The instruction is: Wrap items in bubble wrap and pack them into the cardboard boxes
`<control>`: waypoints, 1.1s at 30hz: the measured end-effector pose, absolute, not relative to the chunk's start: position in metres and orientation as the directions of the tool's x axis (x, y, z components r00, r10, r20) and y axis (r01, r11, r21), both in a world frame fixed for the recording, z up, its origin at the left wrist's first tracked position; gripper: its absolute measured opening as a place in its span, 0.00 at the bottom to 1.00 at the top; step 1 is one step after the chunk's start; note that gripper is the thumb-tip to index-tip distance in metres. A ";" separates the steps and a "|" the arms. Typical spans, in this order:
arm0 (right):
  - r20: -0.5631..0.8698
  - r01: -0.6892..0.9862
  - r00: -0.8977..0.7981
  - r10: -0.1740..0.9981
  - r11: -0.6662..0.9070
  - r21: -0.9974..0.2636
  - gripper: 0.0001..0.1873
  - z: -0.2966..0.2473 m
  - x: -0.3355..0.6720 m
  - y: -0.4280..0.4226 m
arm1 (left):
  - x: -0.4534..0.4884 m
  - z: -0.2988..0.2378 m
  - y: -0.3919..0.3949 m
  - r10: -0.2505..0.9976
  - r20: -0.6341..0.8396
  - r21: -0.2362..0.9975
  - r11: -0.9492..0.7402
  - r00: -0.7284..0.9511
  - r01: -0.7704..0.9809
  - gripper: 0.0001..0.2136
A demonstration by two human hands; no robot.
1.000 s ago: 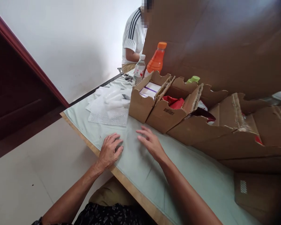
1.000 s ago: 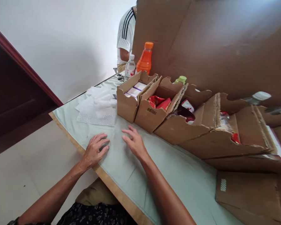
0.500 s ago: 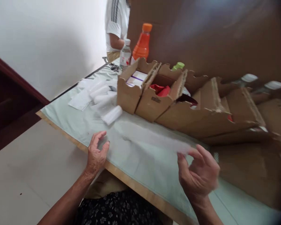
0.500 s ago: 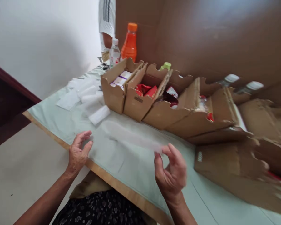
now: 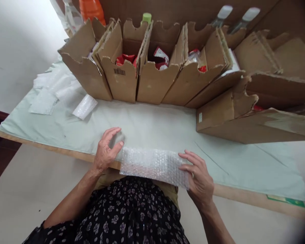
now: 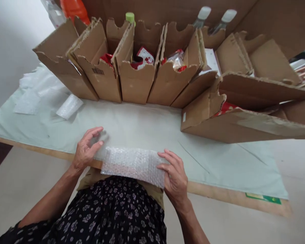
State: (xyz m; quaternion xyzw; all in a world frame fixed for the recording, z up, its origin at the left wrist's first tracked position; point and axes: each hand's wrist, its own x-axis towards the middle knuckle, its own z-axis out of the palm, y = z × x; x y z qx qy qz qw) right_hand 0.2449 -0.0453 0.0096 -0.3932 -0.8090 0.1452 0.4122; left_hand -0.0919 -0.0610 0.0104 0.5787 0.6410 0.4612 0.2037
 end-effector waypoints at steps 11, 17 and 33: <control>0.427 0.694 -0.336 0.839 0.527 -0.491 0.18 -0.011 0.273 -0.041 | -0.065 0.007 -0.083 0.956 0.291 0.518 -0.196 0.044 0.833 0.05; 0.334 0.728 -0.283 0.899 0.428 -0.536 0.19 0.003 0.270 -0.040 | -0.064 0.024 -0.063 0.923 0.381 0.663 -0.234 -0.051 0.711 0.03; 0.393 0.622 -0.132 0.910 0.384 -0.682 0.05 0.018 0.240 -0.007 | -0.066 0.037 -0.015 0.973 0.115 0.795 0.030 -0.199 0.606 0.11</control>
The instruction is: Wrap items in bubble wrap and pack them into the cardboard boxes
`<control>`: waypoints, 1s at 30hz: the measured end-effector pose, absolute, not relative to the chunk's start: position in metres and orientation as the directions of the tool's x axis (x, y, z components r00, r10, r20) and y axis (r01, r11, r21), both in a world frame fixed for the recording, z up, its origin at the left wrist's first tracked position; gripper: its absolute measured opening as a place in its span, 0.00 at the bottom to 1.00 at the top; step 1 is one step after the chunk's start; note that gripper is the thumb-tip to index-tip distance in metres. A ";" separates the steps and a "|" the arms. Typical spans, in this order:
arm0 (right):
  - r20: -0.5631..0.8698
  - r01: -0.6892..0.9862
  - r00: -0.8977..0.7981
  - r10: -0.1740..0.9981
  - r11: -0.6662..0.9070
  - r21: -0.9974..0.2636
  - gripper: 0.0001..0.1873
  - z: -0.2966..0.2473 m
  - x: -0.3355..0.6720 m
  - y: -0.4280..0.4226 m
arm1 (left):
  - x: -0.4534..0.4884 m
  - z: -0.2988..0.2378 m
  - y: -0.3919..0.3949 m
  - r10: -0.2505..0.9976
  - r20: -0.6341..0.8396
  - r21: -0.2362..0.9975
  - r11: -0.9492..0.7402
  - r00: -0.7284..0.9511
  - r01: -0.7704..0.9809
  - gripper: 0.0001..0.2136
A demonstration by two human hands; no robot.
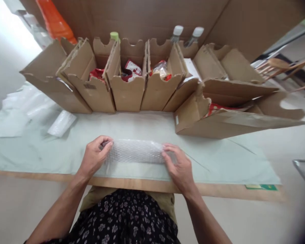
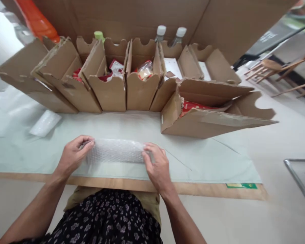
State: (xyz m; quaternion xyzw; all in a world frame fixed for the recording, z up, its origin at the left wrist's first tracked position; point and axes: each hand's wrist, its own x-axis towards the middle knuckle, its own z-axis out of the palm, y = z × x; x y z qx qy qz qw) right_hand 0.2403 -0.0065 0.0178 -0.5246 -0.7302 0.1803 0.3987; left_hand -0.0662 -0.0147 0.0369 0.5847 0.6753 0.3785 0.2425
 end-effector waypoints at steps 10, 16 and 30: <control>0.205 0.438 0.000 0.979 0.184 -0.880 0.26 0.008 0.219 -0.004 | -0.085 0.033 0.023 0.986 0.084 0.808 0.019 -0.147 0.588 0.26; 0.018 0.306 -0.047 0.999 0.032 -0.951 0.31 0.011 0.214 -0.031 | -0.095 0.031 0.018 0.997 0.041 0.752 0.014 -0.068 0.659 0.27; 0.025 0.350 -0.100 0.995 0.059 -0.935 0.14 0.015 0.213 -0.126 | -0.022 0.072 0.098 0.846 0.368 0.410 -0.520 0.386 0.750 0.25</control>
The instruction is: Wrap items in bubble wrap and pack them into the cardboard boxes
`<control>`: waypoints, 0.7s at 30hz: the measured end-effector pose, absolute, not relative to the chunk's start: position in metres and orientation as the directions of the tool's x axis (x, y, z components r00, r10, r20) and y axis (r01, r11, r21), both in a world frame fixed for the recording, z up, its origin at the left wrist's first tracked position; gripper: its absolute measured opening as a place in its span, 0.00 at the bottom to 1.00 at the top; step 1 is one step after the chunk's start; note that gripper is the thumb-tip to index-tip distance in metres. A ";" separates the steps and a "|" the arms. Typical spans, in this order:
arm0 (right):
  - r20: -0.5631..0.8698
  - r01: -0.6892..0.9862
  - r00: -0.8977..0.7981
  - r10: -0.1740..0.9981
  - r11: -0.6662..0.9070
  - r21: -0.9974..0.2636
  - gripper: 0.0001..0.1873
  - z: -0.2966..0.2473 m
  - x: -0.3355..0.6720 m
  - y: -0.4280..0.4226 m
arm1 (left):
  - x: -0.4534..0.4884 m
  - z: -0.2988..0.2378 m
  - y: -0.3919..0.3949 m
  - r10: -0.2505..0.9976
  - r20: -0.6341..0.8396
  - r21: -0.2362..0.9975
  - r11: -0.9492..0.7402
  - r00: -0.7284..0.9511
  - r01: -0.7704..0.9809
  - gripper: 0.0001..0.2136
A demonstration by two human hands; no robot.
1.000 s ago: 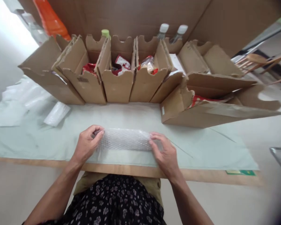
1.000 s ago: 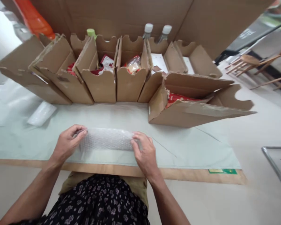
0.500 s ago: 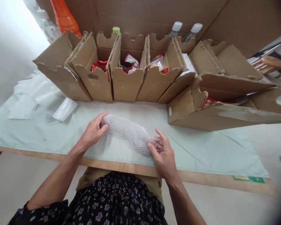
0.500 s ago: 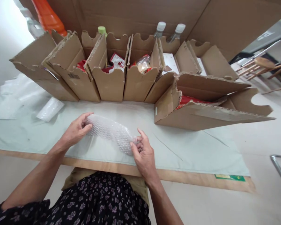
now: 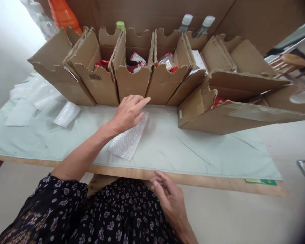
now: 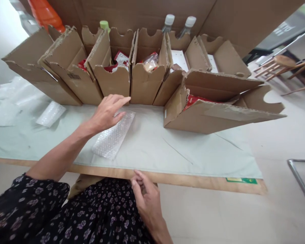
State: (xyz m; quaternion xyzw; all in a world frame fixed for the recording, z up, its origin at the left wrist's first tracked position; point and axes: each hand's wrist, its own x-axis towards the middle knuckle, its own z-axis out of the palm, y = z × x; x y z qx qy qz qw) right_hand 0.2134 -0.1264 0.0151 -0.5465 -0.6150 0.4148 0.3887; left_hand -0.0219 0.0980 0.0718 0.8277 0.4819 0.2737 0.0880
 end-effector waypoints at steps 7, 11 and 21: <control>0.388 0.560 -0.372 0.844 0.537 -0.632 0.16 0.028 0.216 -0.067 | -0.082 0.043 -0.023 0.875 0.294 0.454 -0.481 0.384 0.750 0.14; 0.361 0.598 -0.611 0.705 0.710 -0.372 0.18 0.020 0.178 -0.029 | -0.086 0.026 -0.059 0.925 0.240 0.515 -0.378 0.293 0.769 0.15; 0.336 0.359 -0.321 0.885 0.442 -0.822 0.11 0.020 0.167 -0.011 | -0.070 0.010 -0.054 0.923 0.355 0.573 -0.340 0.149 0.746 0.08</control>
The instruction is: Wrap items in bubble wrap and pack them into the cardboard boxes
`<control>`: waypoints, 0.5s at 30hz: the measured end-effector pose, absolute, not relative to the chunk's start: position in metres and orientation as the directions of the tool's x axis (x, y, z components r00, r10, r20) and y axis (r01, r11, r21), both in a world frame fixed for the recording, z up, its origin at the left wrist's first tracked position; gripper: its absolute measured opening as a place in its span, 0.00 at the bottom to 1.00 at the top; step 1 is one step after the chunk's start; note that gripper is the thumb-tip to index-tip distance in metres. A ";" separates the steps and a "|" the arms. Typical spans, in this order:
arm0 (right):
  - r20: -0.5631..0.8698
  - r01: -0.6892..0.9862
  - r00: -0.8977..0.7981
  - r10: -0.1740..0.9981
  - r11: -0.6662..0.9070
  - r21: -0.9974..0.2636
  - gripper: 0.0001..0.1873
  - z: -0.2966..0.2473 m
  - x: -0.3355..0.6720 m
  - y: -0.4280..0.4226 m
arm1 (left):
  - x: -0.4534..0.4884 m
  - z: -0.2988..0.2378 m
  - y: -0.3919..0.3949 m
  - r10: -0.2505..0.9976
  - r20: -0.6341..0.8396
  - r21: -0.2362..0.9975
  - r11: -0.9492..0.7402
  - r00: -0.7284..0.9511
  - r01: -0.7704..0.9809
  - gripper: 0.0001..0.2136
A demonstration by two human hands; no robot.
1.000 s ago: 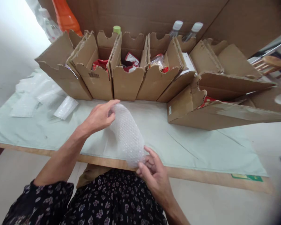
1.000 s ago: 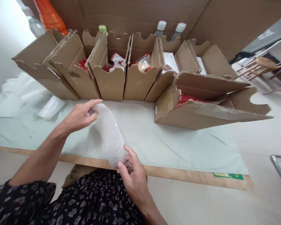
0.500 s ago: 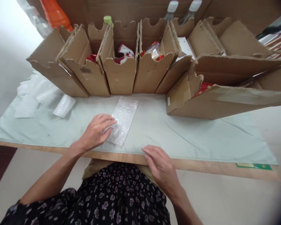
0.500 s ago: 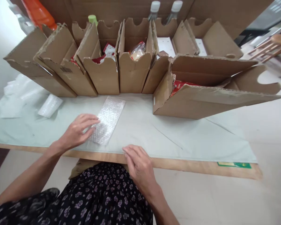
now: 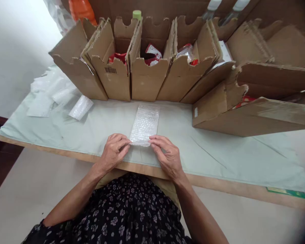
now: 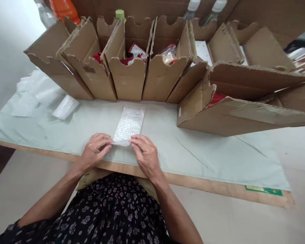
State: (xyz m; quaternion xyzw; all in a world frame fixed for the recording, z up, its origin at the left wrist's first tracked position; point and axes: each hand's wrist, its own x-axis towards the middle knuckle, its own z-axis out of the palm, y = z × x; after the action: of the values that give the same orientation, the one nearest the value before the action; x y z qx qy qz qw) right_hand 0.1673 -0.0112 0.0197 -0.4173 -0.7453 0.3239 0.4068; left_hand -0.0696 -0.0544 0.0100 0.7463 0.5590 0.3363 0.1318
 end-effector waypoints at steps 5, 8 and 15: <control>0.301 0.313 -0.263 0.917 0.376 -0.872 0.10 0.018 0.171 -0.021 | -0.066 0.017 -0.050 0.952 0.289 0.706 -0.282 0.099 0.650 0.04; 0.301 0.340 -0.348 0.888 0.418 -0.842 0.16 0.015 0.177 -0.027 | -0.064 0.020 -0.050 0.958 0.264 0.736 -0.276 0.113 0.618 0.03; 0.303 0.358 -0.355 0.884 0.428 -0.830 0.09 0.014 0.171 -0.029 | -0.058 0.021 -0.047 0.969 0.208 0.794 -0.247 0.134 0.555 0.05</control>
State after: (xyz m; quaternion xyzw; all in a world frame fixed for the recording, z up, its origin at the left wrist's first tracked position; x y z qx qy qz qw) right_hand 0.1712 -0.0294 0.0140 -0.4137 -0.7504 0.3386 0.3887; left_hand -0.0580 -0.0474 0.0207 0.6987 0.5453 0.3680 0.2812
